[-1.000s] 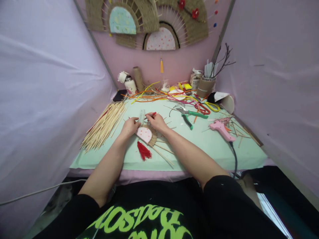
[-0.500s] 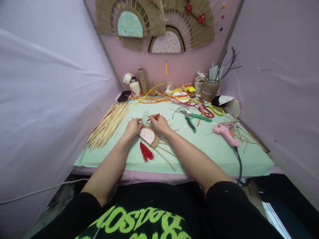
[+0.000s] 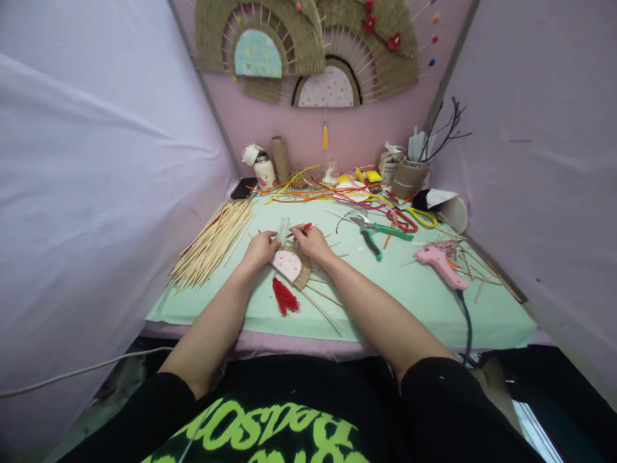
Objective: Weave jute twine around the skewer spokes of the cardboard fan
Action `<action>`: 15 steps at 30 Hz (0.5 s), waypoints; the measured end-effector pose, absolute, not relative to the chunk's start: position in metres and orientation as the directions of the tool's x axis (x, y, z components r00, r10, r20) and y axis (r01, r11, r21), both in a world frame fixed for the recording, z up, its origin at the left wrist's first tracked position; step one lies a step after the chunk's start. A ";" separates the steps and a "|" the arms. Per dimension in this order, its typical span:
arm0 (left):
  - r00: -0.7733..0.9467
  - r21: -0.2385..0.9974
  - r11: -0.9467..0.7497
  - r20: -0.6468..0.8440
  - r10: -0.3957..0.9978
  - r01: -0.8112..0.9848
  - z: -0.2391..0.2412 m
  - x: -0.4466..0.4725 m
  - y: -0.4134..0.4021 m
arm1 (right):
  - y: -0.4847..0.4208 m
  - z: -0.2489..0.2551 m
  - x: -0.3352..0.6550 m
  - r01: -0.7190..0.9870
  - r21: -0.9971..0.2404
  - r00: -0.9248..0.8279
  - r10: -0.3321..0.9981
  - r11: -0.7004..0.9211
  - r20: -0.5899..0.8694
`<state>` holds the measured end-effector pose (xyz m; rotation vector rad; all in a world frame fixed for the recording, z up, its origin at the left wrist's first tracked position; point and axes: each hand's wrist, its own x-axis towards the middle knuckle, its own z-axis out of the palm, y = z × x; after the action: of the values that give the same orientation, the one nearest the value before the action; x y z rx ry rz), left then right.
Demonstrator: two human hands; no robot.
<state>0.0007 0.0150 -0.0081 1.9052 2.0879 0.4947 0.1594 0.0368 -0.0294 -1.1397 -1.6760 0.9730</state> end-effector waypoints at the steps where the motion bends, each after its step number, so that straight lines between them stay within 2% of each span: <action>1: -0.097 0.426 0.075 0.029 0.995 0.902 -0.008 0.001 0.015 | 0.037 -0.029 0.159 0.276 -0.921 -0.210 0.952 0.275 0.221; 15: -0.095 0.431 0.076 0.022 0.995 0.899 -0.005 0.002 0.013 | 0.037 -0.029 0.160 0.326 -0.906 -0.218 0.954 0.271 0.207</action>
<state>0.0018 0.0129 -0.0047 1.8997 2.0786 0.4935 0.1599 0.0367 -0.0291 -1.1796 -1.7140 0.9553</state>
